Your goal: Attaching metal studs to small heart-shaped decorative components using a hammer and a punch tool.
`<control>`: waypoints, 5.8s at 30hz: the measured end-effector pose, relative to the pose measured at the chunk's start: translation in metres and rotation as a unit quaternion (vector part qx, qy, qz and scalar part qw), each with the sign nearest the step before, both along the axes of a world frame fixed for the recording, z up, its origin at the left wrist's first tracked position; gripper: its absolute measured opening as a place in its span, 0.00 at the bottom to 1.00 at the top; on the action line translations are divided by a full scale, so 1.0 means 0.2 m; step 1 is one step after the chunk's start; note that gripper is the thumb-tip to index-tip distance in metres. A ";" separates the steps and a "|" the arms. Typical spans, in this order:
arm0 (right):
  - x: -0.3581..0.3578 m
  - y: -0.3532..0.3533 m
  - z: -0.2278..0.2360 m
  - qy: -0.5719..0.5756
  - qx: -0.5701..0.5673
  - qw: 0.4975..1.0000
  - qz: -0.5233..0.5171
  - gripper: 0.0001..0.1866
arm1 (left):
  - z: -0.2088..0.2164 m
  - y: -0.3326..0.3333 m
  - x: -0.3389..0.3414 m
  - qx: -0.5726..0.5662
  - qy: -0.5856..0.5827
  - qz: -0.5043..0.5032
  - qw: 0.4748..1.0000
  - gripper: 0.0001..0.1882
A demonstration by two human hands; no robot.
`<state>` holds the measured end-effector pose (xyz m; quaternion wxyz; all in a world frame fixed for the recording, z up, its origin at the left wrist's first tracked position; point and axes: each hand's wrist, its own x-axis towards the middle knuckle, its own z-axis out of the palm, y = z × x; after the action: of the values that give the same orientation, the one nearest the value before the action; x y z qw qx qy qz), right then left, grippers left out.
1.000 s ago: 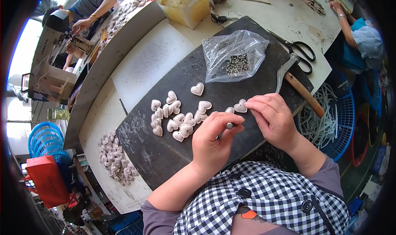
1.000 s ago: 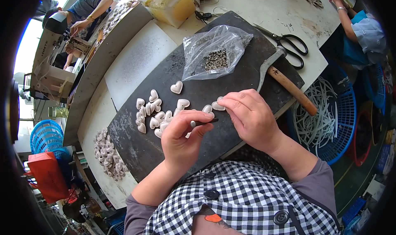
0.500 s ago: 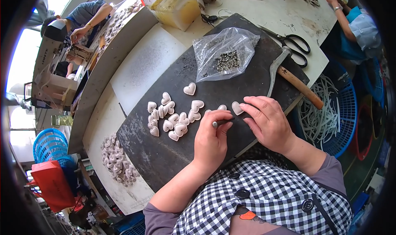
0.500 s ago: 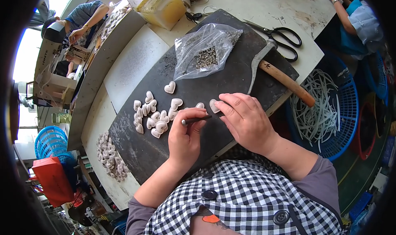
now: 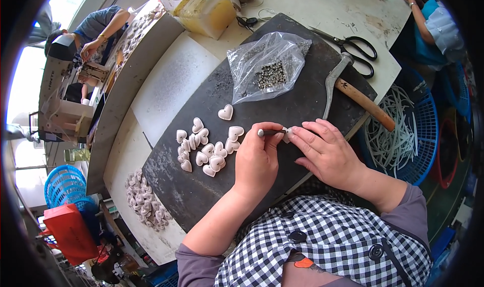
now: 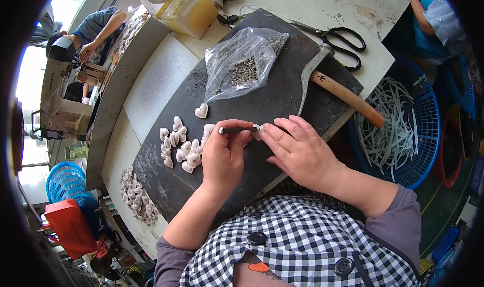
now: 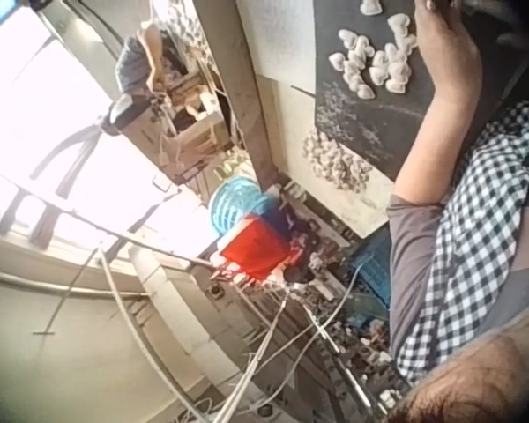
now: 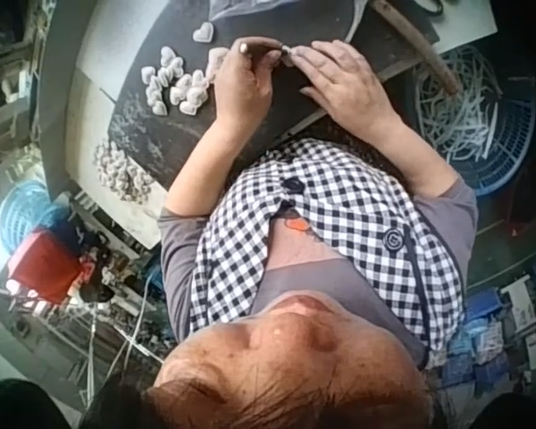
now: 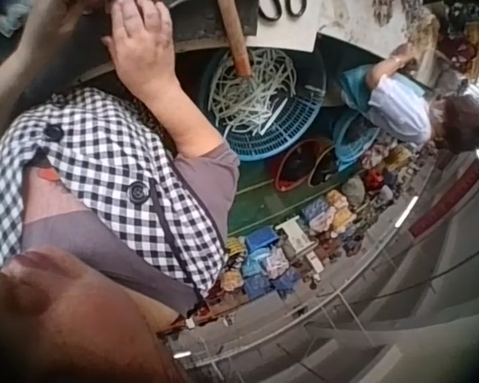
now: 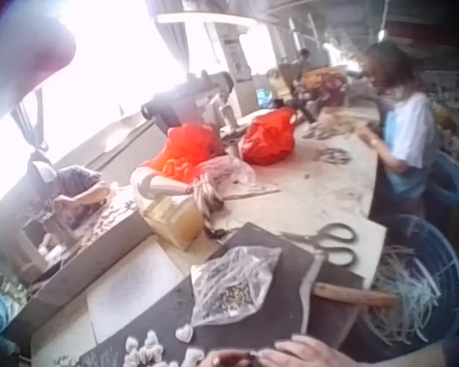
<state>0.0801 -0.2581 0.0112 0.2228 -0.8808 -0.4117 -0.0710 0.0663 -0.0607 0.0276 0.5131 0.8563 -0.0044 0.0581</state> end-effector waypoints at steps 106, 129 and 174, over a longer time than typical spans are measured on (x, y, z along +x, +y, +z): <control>-0.14 -0.22 0.30 0.207 0.050 0.968 -0.131 0.10 | 0.05 0.22 -0.08 -0.082 0.062 0.033 0.994 0.05; -0.14 -0.19 0.25 0.139 0.043 0.985 -0.094 0.13 | -0.01 0.13 -0.13 -0.091 0.032 0.043 0.994 0.06; -0.18 -0.20 0.24 0.229 0.104 0.953 -0.166 0.11 | -0.04 0.09 -0.08 0.203 -0.130 -0.035 0.970 0.12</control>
<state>0.0434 -0.2980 0.0589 0.3867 -0.9013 -0.1876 0.0543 0.0495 -0.0424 0.0194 0.3257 0.9268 -0.1130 0.1489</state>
